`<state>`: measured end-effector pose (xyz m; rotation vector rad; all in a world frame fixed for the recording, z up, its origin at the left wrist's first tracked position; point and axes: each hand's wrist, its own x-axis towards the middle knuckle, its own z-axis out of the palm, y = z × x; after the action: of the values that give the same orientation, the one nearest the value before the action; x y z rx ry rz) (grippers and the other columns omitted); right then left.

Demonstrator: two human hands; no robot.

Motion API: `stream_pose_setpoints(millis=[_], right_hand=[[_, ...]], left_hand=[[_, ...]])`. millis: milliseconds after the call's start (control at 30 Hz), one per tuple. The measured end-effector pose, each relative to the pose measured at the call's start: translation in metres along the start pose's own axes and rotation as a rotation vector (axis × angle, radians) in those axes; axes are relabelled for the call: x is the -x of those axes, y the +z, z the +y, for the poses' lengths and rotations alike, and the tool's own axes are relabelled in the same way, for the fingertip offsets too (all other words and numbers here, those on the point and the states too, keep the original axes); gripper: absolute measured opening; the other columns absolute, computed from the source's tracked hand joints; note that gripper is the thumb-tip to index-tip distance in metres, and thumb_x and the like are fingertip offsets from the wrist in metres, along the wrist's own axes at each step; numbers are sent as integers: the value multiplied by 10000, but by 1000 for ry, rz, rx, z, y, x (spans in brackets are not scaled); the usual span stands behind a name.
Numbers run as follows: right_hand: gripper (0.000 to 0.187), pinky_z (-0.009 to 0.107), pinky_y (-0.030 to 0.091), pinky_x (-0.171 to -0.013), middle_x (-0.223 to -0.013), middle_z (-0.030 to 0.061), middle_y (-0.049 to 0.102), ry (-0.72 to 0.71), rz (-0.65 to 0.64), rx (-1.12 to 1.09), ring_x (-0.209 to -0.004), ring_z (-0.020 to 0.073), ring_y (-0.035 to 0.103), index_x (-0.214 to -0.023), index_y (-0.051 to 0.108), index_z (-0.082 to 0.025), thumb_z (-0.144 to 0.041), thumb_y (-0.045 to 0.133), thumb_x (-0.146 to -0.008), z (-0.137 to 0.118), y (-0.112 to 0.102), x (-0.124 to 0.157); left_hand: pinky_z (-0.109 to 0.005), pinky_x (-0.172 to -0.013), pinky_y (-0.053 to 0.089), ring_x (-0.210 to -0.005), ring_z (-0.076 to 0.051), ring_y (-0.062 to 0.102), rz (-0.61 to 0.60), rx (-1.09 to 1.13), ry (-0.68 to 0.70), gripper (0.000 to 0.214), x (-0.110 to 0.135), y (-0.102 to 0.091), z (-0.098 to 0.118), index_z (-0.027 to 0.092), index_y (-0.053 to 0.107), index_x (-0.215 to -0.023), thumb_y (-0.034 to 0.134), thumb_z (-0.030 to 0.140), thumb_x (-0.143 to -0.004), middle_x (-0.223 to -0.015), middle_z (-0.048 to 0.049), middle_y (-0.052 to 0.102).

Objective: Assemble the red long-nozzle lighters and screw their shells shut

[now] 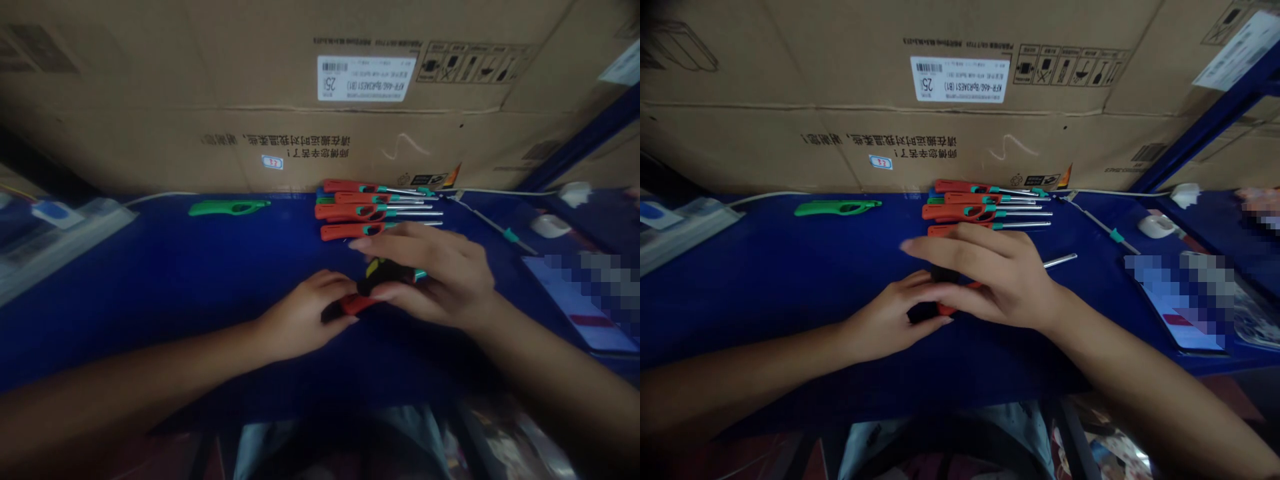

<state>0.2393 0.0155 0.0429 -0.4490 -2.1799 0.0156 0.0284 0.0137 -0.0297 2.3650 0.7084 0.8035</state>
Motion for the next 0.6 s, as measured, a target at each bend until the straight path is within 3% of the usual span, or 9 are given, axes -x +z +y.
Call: stream_pose_setpoints(millis=[100, 167, 233, 300, 400, 467, 533, 600], right_hand=[[396, 327, 564, -946, -1211, 115, 702, 137, -102, -212, -1092, 182, 685, -1412, 510, -132, -192, 396, -1037, -1, 0, -1], [358, 305, 587, -876, -1112, 93, 733, 165, -65, -263, -988, 173, 715, -1358, 562, -144, -214, 473, -1019, -1, 0, -1], [317, 282, 595, -813, -1003, 72, 751, 98, 19, -140, -891, 176, 723, -1231, 647, -160, -259, 662, -930, -2, 1, 0], [328, 285, 592, -823, -1017, 79, 753, 32, 66, 6, -903, 189, 717, -1186, 670, -167, -274, 729, -881, -2, 0, 1], [334, 340, 567, -933, -1175, 112, 719, 103, 4, -59, -1062, 204, 688, -1313, 604, -148, -230, 509, -1004, -4, 0, 0], [353, 342, 576, -912, -1130, 101, 730, 186, -20, -193, -1029, 191, 698, -1339, 586, -144, -193, 447, -1019, -5, 0, -2], [289, 304, 596, -807, -991, 66, 750, 165, 30, -190, -871, 173, 713, -1243, 651, -163, -226, 589, -967, -5, -1, -3], [259, 283, 592, -736, -912, 49, 748, 66, 106, -43, -776, 167, 695, -1122, 703, -176, -244, 730, -874, -3, -1, -3]], left_hand=[[-417, -980, 535, -1094, -240, 632, -16, -6, 1, 252, 0, -1, 0, 171, 637, -1138, 680, 235, -898, -1143, -96, 673], [-412, -958, 545, -1073, -239, 638, -14, -9, -3, 255, 0, 0, 0, 171, 636, -1136, 684, 237, -895, -1116, -92, 675], [-397, -927, 557, -1033, -227, 646, -3, -13, -4, 262, 0, 0, -1, 175, 634, -1135, 695, 234, -887, -1088, -81, 676], [-394, -927, 558, -1027, -221, 644, 5, -11, -7, 272, 1, 0, -1, 178, 634, -1142, 700, 234, -883, -1095, -81, 673], [-419, -988, 535, -1096, -235, 631, -9, -5, -14, 287, 1, 1, -1, 173, 639, -1165, 691, 239, -891, -1161, -101, 666], [-429, -1023, 517, -1135, -244, 623, -18, -5, -7, 293, 0, 1, -2, 163, 641, -1176, 684, 245, -898, -1193, -114, 664], [-424, -1028, 517, -1145, -243, 623, -14, -5, 0, 307, 1, 1, -2, 156, 637, -1181, 693, 246, -893, -1205, -118, 666], [-412, -1018, 526, -1134, -235, 629, -1, -7, -1, 325, 1, 1, -2, 159, 630, -1188, 706, 240, -883, -1203, -111, 669]])
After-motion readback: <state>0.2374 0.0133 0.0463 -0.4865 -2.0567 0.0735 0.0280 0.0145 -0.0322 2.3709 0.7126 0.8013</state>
